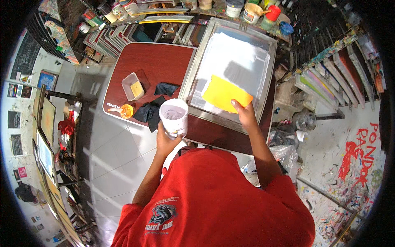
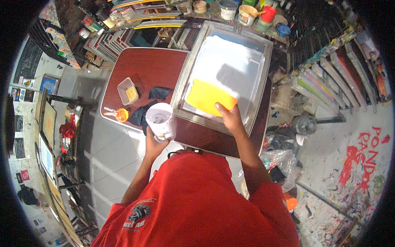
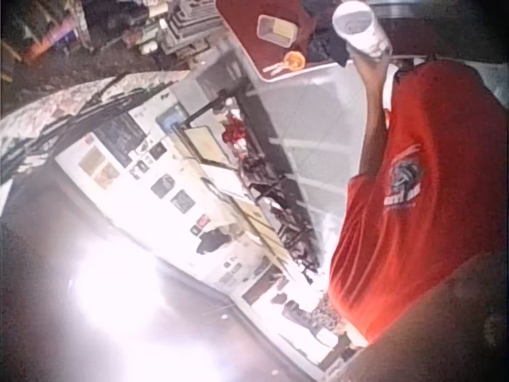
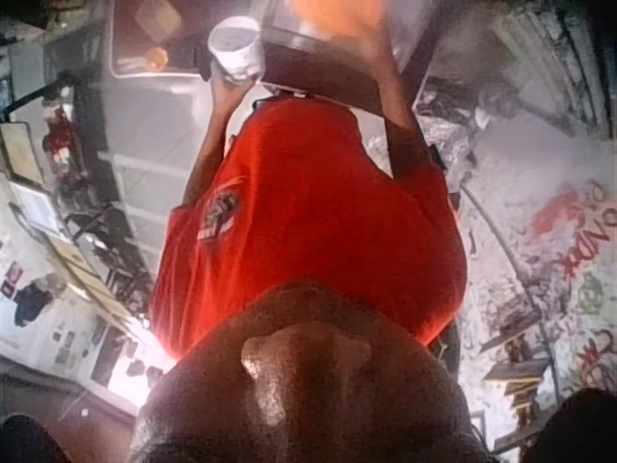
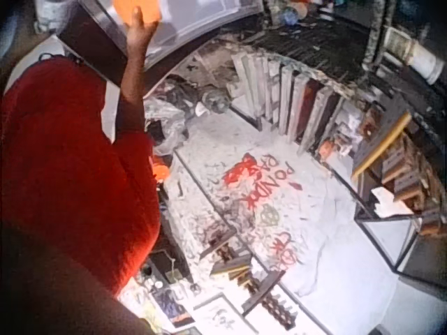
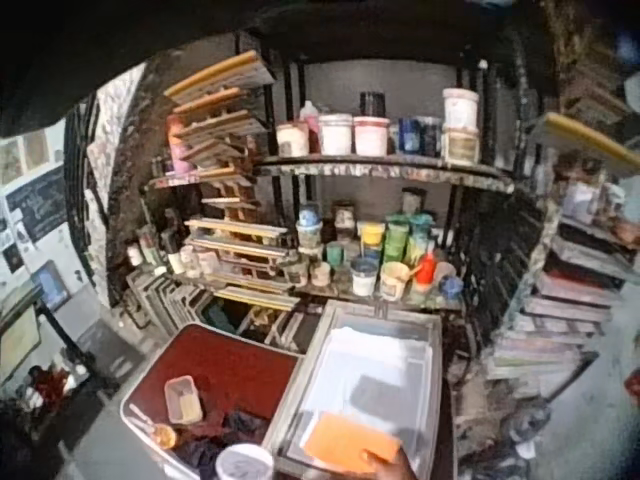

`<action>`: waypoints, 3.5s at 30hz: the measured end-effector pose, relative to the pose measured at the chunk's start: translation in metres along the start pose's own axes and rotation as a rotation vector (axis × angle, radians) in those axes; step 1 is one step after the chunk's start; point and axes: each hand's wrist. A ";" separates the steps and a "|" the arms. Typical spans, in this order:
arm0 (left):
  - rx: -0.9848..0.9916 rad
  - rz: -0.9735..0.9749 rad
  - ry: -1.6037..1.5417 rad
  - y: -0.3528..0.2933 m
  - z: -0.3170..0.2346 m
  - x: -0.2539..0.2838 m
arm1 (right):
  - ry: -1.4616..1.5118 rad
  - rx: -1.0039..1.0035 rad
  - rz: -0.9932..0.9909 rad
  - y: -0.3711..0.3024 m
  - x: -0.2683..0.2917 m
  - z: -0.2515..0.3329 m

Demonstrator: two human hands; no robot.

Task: The person selects a screen printing frame from a stack, places it on a table, and then applies white ink to the mesh using a hand-held scraper.

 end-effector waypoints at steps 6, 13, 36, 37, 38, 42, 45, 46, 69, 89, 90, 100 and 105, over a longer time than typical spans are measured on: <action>-0.126 0.006 0.028 0.027 -0.032 -0.030 | -0.508 0.376 -0.099 -0.049 -0.024 0.082; -0.113 -0.079 -0.030 0.024 -0.059 -0.026 | -0.835 0.775 -0.054 -0.050 -0.035 0.095; 0.020 -0.268 0.013 -0.022 0.006 0.006 | -0.961 0.052 -0.152 0.019 0.109 -0.023; 0.067 -0.263 -0.085 -0.030 0.006 0.007 | -0.922 -0.042 -0.159 0.015 0.141 -0.043; 0.065 -0.255 -0.095 -0.037 0.013 0.009 | -0.890 -0.136 -0.161 0.007 0.167 -0.057; 0.126 -0.187 0.038 -0.071 0.032 0.026 | -0.741 -0.316 -0.241 -0.026 0.222 -0.120; 0.166 -0.182 0.011 -0.074 0.020 0.031 | -0.757 -0.254 -0.223 -0.034 0.219 -0.138; 0.180 -0.182 0.013 -0.074 0.018 0.031 | -0.814 -0.276 -0.291 -0.035 0.214 -0.144; 0.239 -0.125 -0.022 -0.037 0.011 0.016 | -0.417 -0.432 -0.018 -0.009 0.220 -0.177; 0.242 -0.161 -0.051 -0.051 0.015 0.018 | -0.317 -0.255 -0.296 -0.005 0.160 -0.185; 0.251 -0.169 -0.044 -0.052 0.016 0.018 | -0.387 -0.215 -0.313 -0.005 0.163 -0.180; 0.267 -0.189 -0.113 -0.068 0.025 0.027 | -0.888 -0.323 -0.184 -0.022 0.230 -0.148; 0.295 -0.183 -0.103 -0.070 0.021 0.030 | -1.074 -0.339 -0.220 -0.026 0.202 -0.181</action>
Point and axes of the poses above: each hand's wrist, its own y-axis towards the middle knuckle, its own x-axis out of the back of the hand, z = x × y, and after that the axes turned 9 degrees about -x, right-handed
